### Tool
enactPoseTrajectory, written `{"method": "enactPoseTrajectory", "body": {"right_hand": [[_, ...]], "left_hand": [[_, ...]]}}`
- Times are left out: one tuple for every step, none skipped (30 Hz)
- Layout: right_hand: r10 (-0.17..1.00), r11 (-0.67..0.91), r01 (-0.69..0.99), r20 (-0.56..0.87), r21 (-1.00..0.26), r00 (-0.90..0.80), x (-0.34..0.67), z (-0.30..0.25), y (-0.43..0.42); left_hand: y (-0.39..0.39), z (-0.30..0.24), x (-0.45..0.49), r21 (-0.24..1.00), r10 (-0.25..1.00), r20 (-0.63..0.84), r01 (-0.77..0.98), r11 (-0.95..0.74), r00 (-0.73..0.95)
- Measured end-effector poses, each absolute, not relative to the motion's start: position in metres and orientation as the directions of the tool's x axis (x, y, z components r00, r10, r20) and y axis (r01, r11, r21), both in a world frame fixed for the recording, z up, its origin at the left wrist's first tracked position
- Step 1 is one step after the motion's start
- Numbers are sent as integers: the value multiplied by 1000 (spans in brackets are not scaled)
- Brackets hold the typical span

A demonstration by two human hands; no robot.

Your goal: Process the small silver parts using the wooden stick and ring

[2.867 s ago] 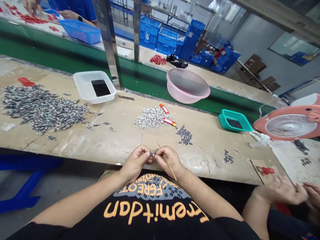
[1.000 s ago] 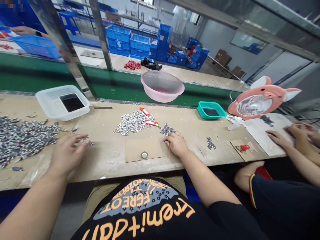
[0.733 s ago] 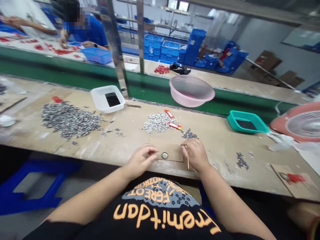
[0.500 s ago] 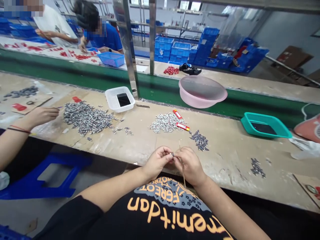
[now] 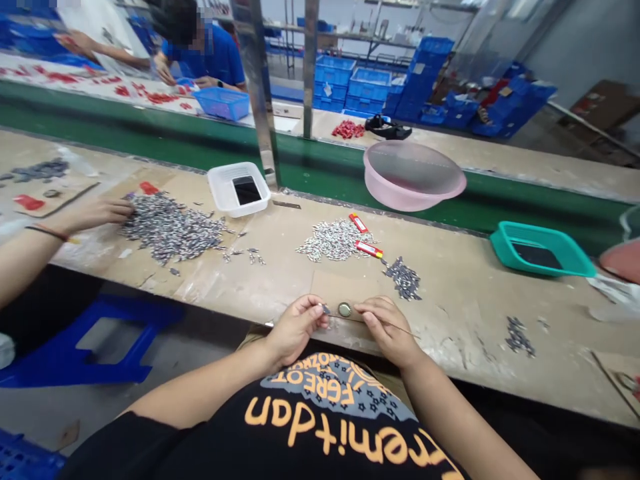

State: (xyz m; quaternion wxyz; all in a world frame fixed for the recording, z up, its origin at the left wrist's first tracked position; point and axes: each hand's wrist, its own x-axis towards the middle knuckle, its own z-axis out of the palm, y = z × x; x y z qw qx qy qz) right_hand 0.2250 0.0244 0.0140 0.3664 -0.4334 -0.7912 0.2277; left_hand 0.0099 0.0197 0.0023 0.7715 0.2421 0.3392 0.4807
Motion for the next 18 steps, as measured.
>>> {"method": "enactPoseTrajectory", "body": {"right_hand": [[866,499,530,367,-685,-341,226,11,24],[878,477,544,350,-691,-326,226,7,23],[888,460,557,337,-692,-314,225,5,22],[893,449,569,329,-689,-307,224,3,22],[894,447,579,323,-682,-310,223,2,22],[893,450,584,318,-675,-319,222,1,22],[889,456,587,317,-669,-329,221,1,22],[887,461,588,317,-665,-337,220,2,23],[886,463,589,315,-663,-341,220,2,23],[886,461,590,313,-663,-341,219,2,24],[889,456,588,311,-668,-336,219,3,24],[893,448,583,308,-678,-328,218,3,24],[899,437,570,308,-696,-313,217,5,23],[907,420,549,306,-723,-290,216,6,23],[915,400,516,304,-757,-264,214,8,21],[924,380,474,300,-794,-238,212,12,20],[929,365,426,297,-828,-219,210,15,18],[931,359,378,298,-853,-211,208,19,16]], "left_hand": [[20,1,9,698,903,-298,-575,427,309],[21,0,9,698,900,-302,-570,433,313],[21,-1,9,699,897,-304,-565,439,320],[22,-2,10,700,894,-305,-559,444,328],[23,-2,10,702,891,-306,-552,449,336],[24,-2,10,704,888,-307,-546,454,342],[24,-2,11,705,885,-309,-540,459,348],[25,-2,11,706,883,-311,-536,463,352],[25,-2,10,707,881,-312,-532,466,356],[25,-3,10,708,880,-312,-529,467,359],[25,-3,10,709,879,-312,-527,468,361],[26,-3,9,711,879,-310,-525,468,363],[26,-3,9,711,878,-309,-523,469,366],[26,-4,9,711,877,-309,-522,470,368],[26,-4,9,711,875,-311,-521,473,371],[26,-4,8,709,873,-313,-519,477,374],[26,-4,8,708,870,-315,-517,481,379],[26,-4,8,707,869,-315,-516,483,381]]}}
